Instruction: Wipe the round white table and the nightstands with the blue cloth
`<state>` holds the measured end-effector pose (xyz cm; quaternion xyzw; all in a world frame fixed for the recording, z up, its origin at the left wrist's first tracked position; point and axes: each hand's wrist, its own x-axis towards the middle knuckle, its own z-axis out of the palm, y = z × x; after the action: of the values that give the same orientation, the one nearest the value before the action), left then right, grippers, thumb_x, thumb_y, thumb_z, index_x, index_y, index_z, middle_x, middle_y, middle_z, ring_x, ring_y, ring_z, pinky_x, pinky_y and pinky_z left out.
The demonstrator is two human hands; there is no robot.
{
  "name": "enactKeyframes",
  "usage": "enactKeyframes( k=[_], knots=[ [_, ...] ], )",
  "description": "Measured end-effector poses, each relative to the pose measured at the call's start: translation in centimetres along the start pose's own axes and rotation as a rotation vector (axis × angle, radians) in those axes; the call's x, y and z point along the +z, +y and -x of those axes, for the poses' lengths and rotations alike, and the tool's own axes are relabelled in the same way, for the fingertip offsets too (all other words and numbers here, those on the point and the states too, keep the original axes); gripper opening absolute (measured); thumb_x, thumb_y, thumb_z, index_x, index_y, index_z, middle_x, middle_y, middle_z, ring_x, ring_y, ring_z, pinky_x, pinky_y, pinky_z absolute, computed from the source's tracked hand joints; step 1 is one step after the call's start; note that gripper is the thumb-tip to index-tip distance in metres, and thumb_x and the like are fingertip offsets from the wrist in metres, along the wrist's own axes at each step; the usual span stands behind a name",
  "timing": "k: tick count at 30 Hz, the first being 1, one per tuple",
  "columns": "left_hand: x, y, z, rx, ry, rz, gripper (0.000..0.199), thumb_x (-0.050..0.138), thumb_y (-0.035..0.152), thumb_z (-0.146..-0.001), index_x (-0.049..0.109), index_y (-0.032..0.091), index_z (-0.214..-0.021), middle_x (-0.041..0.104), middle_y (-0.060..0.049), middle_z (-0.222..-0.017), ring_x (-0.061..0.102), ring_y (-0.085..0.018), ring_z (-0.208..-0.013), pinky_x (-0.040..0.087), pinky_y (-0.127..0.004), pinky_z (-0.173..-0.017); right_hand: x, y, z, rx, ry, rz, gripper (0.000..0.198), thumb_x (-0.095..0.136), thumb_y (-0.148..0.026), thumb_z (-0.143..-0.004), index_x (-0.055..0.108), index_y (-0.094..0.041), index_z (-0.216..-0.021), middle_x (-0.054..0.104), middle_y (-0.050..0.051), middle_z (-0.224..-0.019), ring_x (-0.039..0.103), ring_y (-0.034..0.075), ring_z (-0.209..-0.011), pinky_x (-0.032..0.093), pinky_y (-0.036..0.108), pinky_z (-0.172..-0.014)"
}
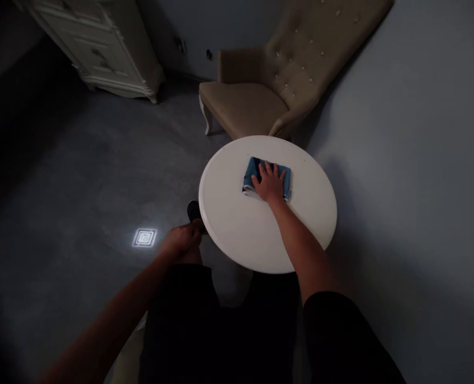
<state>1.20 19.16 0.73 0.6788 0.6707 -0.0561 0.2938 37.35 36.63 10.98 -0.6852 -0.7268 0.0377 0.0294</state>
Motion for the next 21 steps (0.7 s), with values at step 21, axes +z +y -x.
enactKeyframes(
  k=[21],
  knots=[
    [1.2, 1.5, -0.4, 0.074, 0.015, -0.091, 0.062, 0.042, 0.054, -0.121, 0.09, 0.015, -0.125, 0.087, -0.026, -0.128, 0.084, -0.04, -0.113, 0.063, -0.047, -0.099, -0.3, 13.2, 20.0, 0.286, 0.072, 0.151, 0.074, 0.039, -0.049, -0.119, 0.05, -0.018, -0.186, 0.042, 0.021, -0.194, 0.032, 0.051, -0.18, 0.028, 0.087, -0.141]
  ],
)
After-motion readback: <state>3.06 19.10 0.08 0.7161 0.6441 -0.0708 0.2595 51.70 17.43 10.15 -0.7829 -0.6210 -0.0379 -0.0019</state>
